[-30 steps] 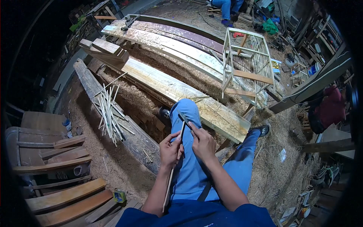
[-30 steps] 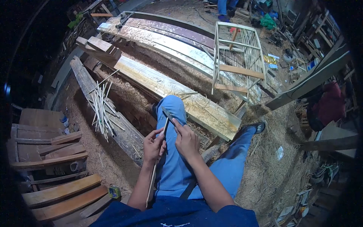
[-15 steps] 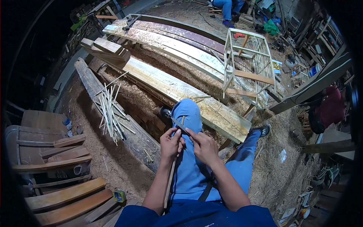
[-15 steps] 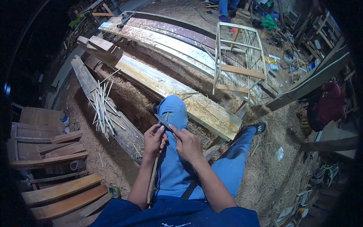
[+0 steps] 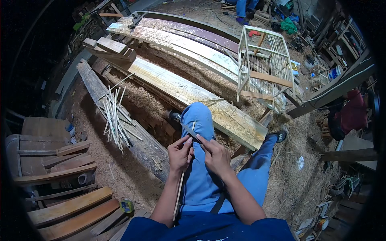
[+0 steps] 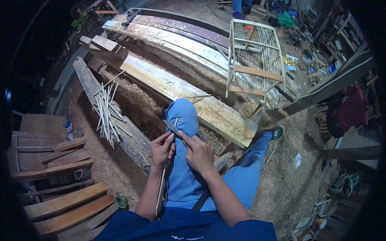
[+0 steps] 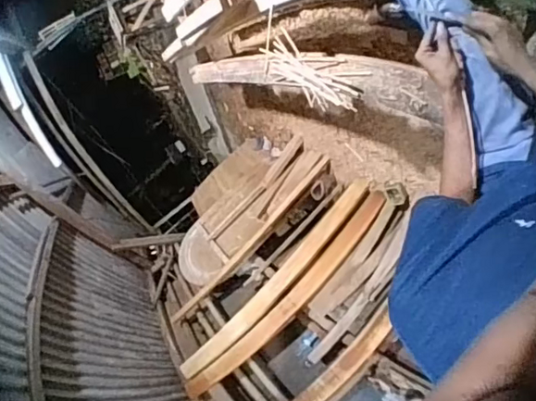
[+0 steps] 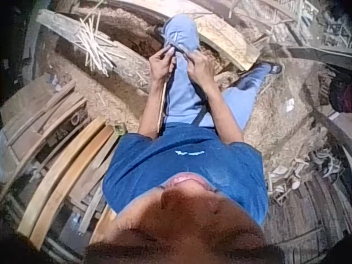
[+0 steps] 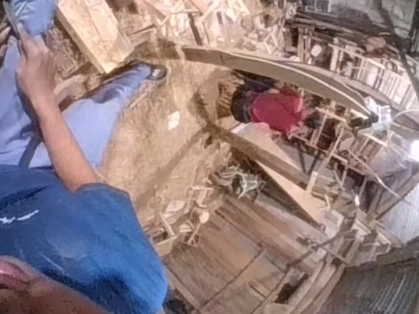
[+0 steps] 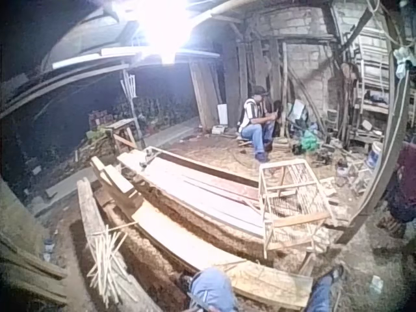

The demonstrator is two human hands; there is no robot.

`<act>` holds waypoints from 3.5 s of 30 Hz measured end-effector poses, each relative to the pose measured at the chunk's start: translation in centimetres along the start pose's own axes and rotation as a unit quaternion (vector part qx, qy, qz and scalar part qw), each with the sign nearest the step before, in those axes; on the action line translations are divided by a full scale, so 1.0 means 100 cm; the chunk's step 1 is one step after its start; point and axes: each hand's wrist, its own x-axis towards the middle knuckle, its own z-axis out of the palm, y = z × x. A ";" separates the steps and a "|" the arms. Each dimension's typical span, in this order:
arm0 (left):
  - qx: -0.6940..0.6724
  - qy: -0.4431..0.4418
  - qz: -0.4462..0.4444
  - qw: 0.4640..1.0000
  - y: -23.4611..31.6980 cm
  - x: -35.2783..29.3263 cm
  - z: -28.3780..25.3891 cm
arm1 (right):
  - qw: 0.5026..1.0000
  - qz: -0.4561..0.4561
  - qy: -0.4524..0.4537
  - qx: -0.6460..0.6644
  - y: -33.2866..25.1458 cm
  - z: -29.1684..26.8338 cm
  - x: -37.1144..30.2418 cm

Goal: The person uses a knife to shave and whittle thin strips of wood, handling the strips and the tool over a wooden beam while other people work in the background.

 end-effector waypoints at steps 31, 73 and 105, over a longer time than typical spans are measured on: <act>0.067 -0.067 -0.052 0.994 0.028 -0.005 0.011 | 0.985 -0.036 0.045 0.163 0.020 -0.008 -0.005; 0.033 -0.016 -0.025 0.999 0.011 0.010 0.012 | 0.999 -0.012 -0.015 0.046 0.013 -0.005 -0.004; 0.034 -0.009 -0.052 0.998 0.013 -0.002 0.004 | 0.998 -0.016 -0.028 0.053 0.010 -0.006 -0.008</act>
